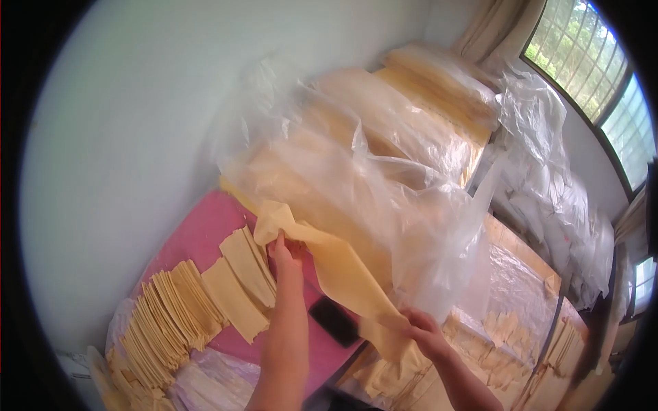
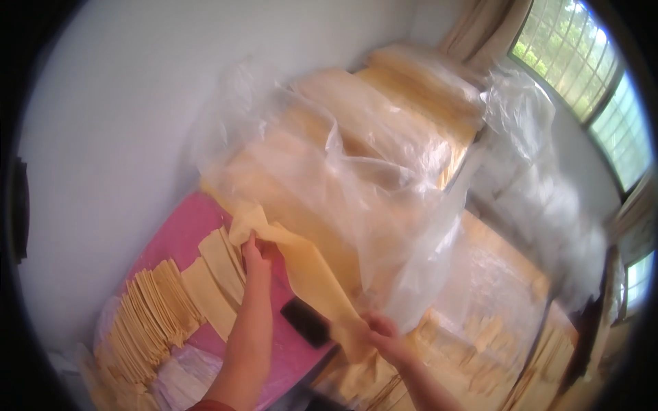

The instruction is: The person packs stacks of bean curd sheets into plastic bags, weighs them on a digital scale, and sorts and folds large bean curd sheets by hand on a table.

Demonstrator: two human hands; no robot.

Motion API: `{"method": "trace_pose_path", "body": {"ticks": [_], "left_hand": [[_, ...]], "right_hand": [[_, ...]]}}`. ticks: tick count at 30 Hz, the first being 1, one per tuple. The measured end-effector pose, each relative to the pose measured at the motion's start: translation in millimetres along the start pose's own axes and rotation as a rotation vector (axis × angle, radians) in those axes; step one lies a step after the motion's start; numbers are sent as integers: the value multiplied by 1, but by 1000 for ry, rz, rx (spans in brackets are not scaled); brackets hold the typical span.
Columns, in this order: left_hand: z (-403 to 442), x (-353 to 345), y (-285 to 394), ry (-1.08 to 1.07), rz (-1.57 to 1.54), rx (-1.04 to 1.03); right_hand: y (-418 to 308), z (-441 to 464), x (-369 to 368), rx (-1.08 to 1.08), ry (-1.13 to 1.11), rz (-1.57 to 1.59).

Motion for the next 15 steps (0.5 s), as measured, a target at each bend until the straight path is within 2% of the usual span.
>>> {"method": "trace_pose_path", "body": {"ticks": [1,2,4,5,7,9,10,13,15], "left_hand": [[6,4,-4,-91,-148,-58],[5,10,-4,-91,-149,-59],[-5,14,-20,-152,-147,178],[-12,23,-24,-152,-147,178],[-37,40,-43,-148,-286,371],[-84,51,-30,71,-28,317],[-96,58,-33,70,-27,318],[-136,66,-48,-3,-92,439],[-169,54,-61,-165,-73,526]], "right_hand": [[-4,-11,6,3,-2,-2],[-5,-21,9,-24,-44,8],[-13,-34,10,-50,-86,15],[-19,-40,10,-27,-82,75],[-24,-44,14,-5,-83,136],[-25,-45,17,41,-150,204],[-29,-47,13,41,-149,205],[-57,-54,-6,64,-163,167],[-78,-60,-20,114,-243,81]]}}
Point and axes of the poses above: each hand's wrist, its own z-axis towards the middle knuckle, its own x-axis out of the back of the hand, y = z × x, the point moved 6 cm from there along z, towards the middle knuckle, and after that the axes turned 13 degrees about -x, right-handed, at the moved point
